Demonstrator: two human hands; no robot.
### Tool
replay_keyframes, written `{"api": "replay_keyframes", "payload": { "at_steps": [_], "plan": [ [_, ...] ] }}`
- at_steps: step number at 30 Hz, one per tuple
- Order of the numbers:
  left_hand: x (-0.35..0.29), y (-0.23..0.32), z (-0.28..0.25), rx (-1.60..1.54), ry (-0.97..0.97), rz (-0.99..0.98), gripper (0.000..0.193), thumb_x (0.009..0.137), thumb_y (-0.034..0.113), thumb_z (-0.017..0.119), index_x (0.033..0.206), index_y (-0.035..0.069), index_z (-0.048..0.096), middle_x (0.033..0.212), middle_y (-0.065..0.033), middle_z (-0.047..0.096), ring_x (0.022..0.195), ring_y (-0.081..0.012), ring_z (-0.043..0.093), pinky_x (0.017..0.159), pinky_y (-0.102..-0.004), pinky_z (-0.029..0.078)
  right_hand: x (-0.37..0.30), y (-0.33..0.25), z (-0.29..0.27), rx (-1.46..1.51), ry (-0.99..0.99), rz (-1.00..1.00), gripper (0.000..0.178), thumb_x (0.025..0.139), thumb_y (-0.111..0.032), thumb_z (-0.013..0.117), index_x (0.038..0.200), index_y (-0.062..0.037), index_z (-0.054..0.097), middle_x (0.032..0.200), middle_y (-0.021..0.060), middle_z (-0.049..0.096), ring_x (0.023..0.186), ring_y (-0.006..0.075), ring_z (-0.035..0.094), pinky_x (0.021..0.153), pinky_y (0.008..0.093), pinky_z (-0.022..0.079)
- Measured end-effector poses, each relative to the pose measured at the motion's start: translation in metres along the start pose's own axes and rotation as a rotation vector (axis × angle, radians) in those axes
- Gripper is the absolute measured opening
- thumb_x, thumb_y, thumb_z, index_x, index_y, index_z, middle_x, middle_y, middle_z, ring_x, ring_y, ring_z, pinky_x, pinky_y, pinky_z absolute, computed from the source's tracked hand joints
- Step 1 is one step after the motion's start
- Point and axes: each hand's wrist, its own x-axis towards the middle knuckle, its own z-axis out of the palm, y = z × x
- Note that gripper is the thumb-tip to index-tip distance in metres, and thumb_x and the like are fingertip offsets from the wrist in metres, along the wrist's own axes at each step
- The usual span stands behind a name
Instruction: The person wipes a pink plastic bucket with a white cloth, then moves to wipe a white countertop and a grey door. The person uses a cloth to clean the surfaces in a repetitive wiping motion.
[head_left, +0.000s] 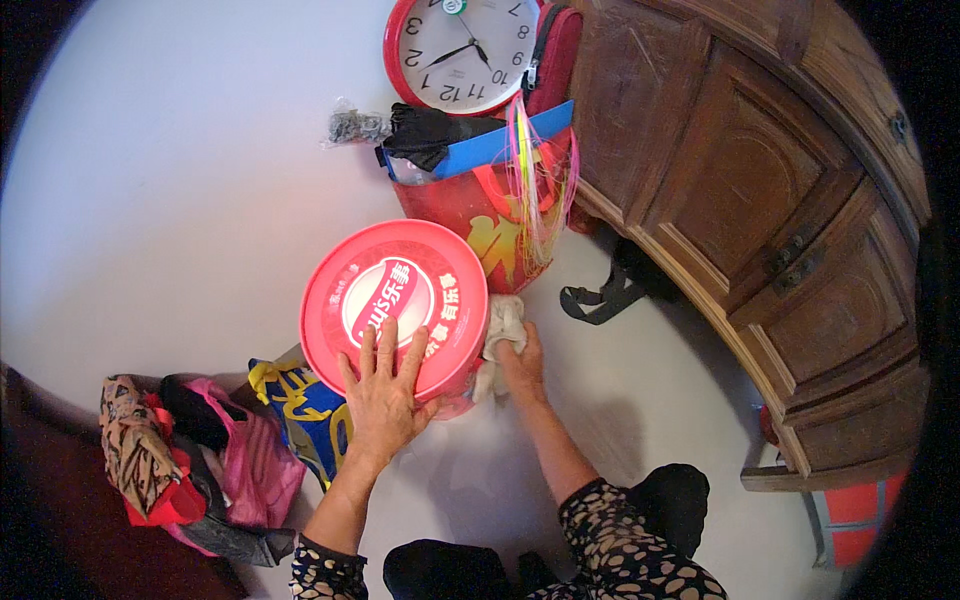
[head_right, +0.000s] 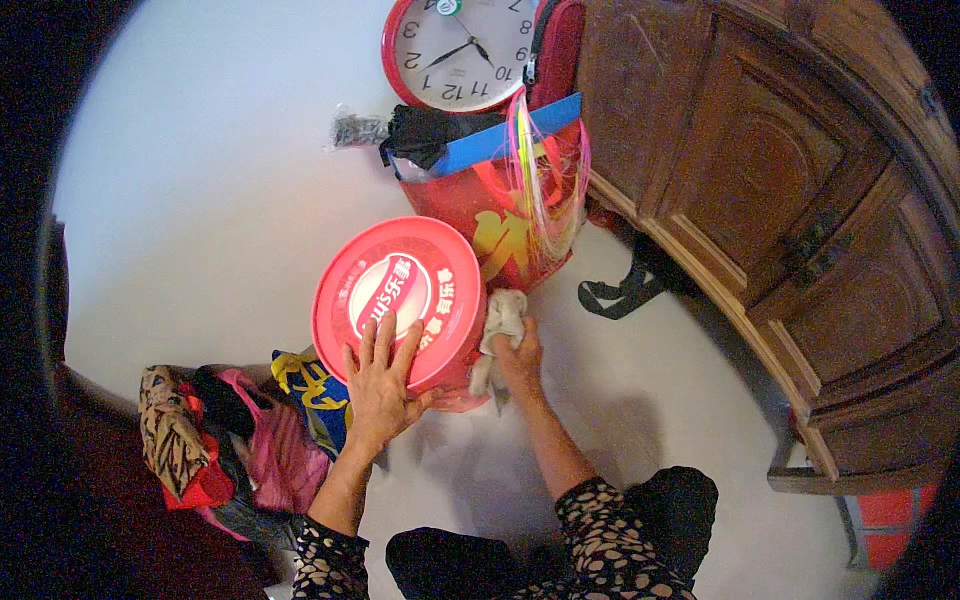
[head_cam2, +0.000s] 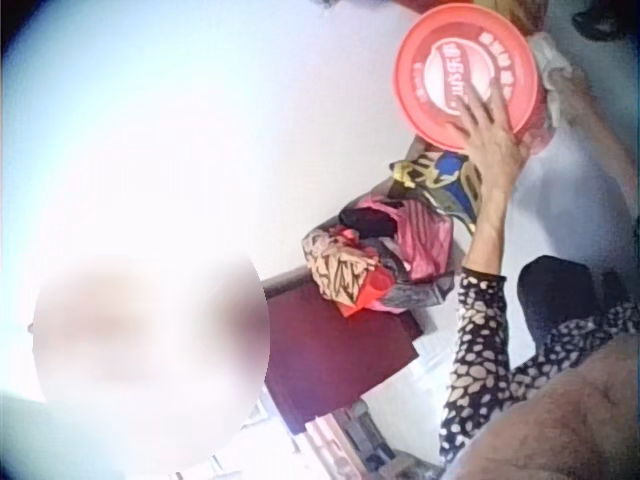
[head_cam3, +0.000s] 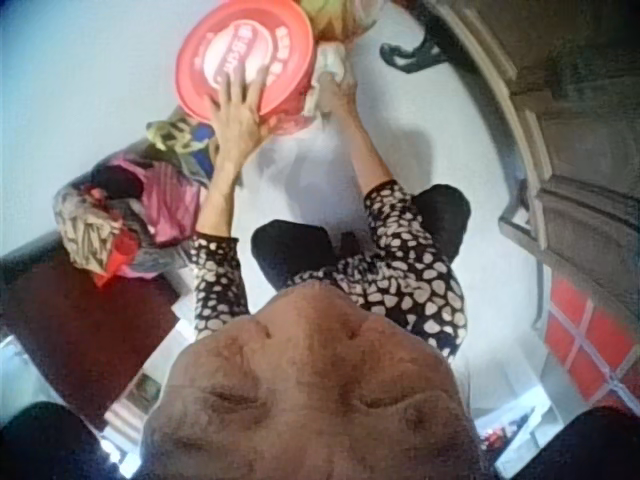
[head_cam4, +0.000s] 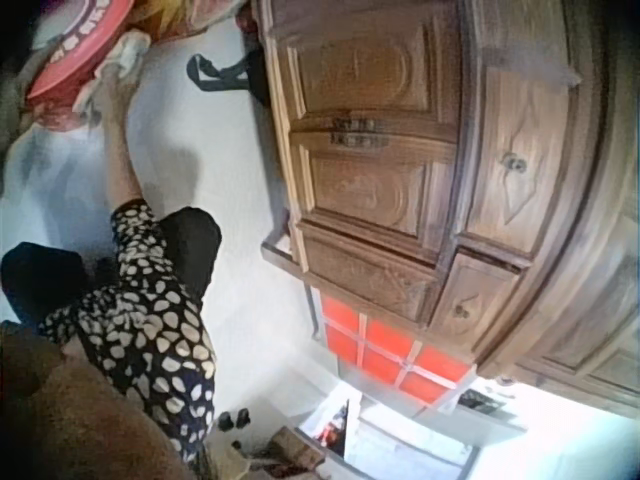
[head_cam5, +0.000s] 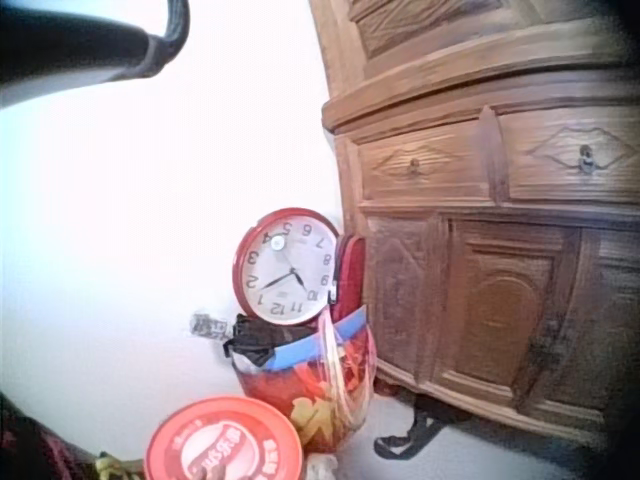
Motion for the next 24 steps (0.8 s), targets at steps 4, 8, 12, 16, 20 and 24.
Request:
{"api": "replay_keyframes", "payload": {
  "at_steps": [4,8,12,16,20,24],
  "plan": [
    [0.000,0.000,0.002,-0.032,0.012,-0.006,0.095,0.062,0.045,0.081,0.145,0.026,0.037,0.150,-0.0162,0.030,0.135,-0.0405,0.031,0.101,-0.0668,0.026,0.010,-0.033,-0.003,0.126,0.144,-0.110,0.050,0.077,-0.012,0.057,0.125,-0.0021,0.045,0.110,0.0117,0.055,0.099,0.0214,0.055,0.091,0.0330,0.044],
    [0.003,0.002,0.001,-0.031,0.010,-0.011,0.096,0.060,0.042,0.083,0.144,0.026,0.039,0.149,-0.0168,0.030,0.135,-0.0404,0.031,0.102,-0.0675,0.026,0.010,-0.079,0.029,0.347,-0.037,-0.216,0.039,0.082,-0.012,0.056,0.120,-0.0025,0.052,0.110,0.0083,0.057,0.102,0.0202,0.055,0.091,0.0324,0.043],
    [0.006,0.002,0.000,-0.022,0.006,-0.021,0.093,0.061,0.042,0.080,0.143,0.025,0.041,0.151,-0.0146,0.030,0.138,-0.0382,0.028,0.105,-0.0643,0.022,0.031,-0.035,0.016,0.277,-0.044,0.058,0.036,0.083,-0.013,0.056,0.117,-0.0011,0.058,0.106,0.0081,0.062,0.097,0.0185,0.059,0.088,0.0306,0.046],
    [0.004,0.003,-0.004,-0.031,-0.028,-0.054,0.091,0.062,0.043,0.079,0.143,0.025,0.042,0.151,-0.0152,0.029,0.138,-0.0383,0.027,0.106,-0.0636,0.020,0.038,-0.035,0.006,0.214,-0.104,0.016,0.028,0.085,-0.014,0.055,0.111,-0.0043,0.062,0.104,0.0072,0.064,0.095,0.0181,0.060,0.088,0.0300,0.046],
    [0.004,0.004,-0.003,-0.058,-0.009,-0.061,0.091,0.063,0.043,0.080,0.143,0.025,0.041,0.152,-0.0156,0.028,0.138,-0.0384,0.027,0.107,-0.0635,0.020,0.040,-0.074,0.028,0.415,-0.032,0.034,0.028,0.087,-0.017,0.055,0.110,-0.0028,0.061,0.106,0.0070,0.064,0.099,0.0193,0.059,0.090,0.0304,0.044],
    [0.009,0.008,-0.006,-0.063,-0.075,-0.065,0.092,0.062,0.041,0.081,0.143,0.024,0.041,0.152,-0.0155,0.028,0.139,-0.0386,0.026,0.107,-0.0638,0.019,0.043,-0.047,0.029,0.496,-0.061,0.124,0.038,0.087,-0.023,0.054,0.119,-0.0014,0.055,0.115,0.0097,0.059,0.105,0.0207,0.057,0.092,0.0324,0.044]
  ]
}}
